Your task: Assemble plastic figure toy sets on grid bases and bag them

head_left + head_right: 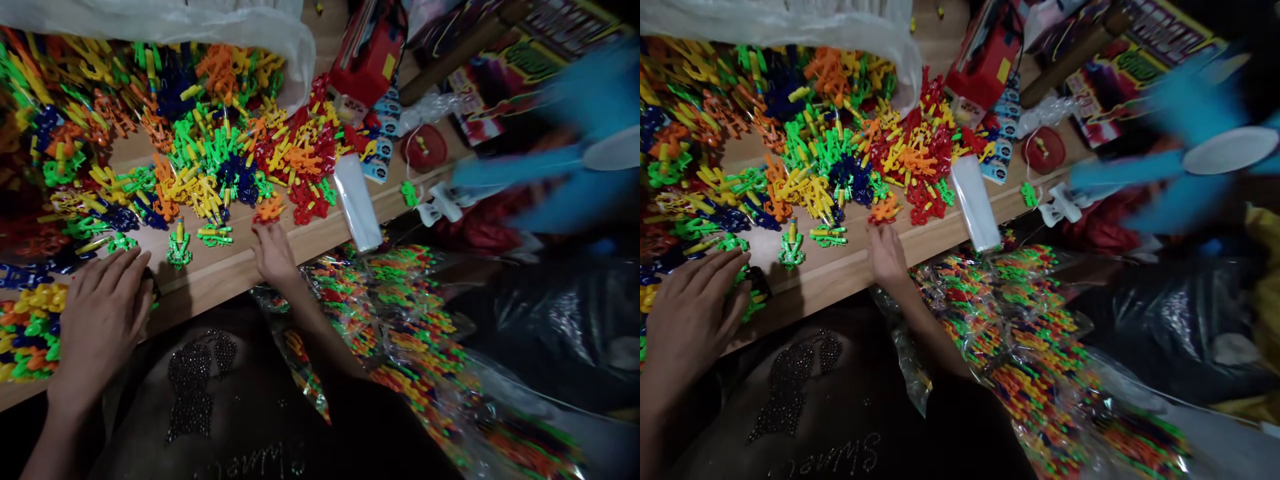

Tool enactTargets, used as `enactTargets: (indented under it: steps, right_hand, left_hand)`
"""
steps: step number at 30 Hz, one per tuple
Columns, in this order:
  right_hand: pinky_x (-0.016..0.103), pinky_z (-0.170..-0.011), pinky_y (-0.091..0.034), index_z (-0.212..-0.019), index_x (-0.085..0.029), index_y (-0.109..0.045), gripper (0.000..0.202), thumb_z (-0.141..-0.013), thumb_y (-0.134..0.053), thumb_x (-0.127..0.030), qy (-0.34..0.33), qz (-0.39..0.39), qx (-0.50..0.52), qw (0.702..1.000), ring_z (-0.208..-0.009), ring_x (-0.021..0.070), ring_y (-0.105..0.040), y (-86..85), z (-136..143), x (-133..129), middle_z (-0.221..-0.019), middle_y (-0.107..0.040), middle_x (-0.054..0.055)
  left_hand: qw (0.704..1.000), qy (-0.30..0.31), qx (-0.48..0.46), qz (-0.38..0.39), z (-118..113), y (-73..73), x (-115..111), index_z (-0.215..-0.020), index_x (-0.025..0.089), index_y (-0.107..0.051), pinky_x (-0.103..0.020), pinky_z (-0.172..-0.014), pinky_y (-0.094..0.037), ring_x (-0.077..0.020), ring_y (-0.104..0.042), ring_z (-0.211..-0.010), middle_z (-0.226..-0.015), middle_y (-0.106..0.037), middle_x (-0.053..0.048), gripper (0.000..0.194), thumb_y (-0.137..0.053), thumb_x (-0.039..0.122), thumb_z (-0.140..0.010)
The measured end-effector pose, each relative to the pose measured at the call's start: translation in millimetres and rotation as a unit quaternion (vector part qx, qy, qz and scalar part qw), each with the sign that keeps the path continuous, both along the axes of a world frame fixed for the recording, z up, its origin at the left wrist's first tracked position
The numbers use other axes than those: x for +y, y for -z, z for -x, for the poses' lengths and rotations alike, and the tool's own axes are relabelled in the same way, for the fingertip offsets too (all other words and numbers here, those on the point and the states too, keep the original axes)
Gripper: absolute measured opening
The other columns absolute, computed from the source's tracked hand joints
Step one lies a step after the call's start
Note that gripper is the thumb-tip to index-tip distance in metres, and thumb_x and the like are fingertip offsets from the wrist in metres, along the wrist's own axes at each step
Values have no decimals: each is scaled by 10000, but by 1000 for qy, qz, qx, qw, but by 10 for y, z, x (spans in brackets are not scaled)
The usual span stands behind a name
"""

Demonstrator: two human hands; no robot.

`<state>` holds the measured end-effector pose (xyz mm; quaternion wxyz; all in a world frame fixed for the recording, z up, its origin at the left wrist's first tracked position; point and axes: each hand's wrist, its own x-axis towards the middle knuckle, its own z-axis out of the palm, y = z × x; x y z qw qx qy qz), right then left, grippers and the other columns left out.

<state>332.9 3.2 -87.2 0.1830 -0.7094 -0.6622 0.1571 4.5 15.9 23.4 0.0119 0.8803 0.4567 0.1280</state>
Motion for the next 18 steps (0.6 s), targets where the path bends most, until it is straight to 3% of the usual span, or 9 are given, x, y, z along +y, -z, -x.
enactTargets:
  steps: [4,7,12,15,18]
  right_hand:
    - [451,-1052,-558,-1257,-228,-693,329,-1046,-441,-228,-53,-51,93,993,-1140,272,-659,-92,84,30,-1200,-719,119]
    - [470,-1021,-545,-1126,-219,-740,305,-1015,-459,-173,-43,-55,48,996,-1096,291,-653,-126,-86,156,-1124,-740,117]
    - [499,-1067,-497,-1273,-194,-721,460,-981,-384,-78,-112,-24,-12,993,-1141,302,-609,-91,-225,317,-1238,-732,131]
    - [501,-1068,-487,-1331,-190,-688,458,-989,-398,-97,-135,1,-32,990,-1147,316,-586,-125,-230,309,-1214,-727,139]
    - [522,-1046,-487,-1303,-197,-688,414,-964,-461,-125,-126,27,-50,990,-1137,344,-583,-163,-291,251,-1193,-721,152]
  left_hand:
    - [1000,8,-18,15,38,20,9,-1416,61,-654,-647,-1098,-540,-443,-671,-1301,-1390,-724,-221,485,-452,373,-1106]
    - [998,9,-48,29,77,27,2,-1442,95,-623,-644,-1141,-522,-410,-677,-1315,-1426,-701,-217,494,-416,409,-1122]
    - [992,-28,-89,85,78,-111,-39,-1520,212,-543,-551,-1214,-513,-326,-609,-1448,-1549,-615,-168,439,-453,381,-1126]
    - [988,-65,-101,99,53,-210,-56,-1518,192,-541,-496,-1260,-481,-304,-522,-1540,-1596,-576,-174,425,-480,331,-1121]
    - [985,-92,-101,104,45,-212,-51,-1490,153,-562,-502,-1276,-462,-306,-506,-1552,-1588,-585,-188,415,-476,327,-1123]
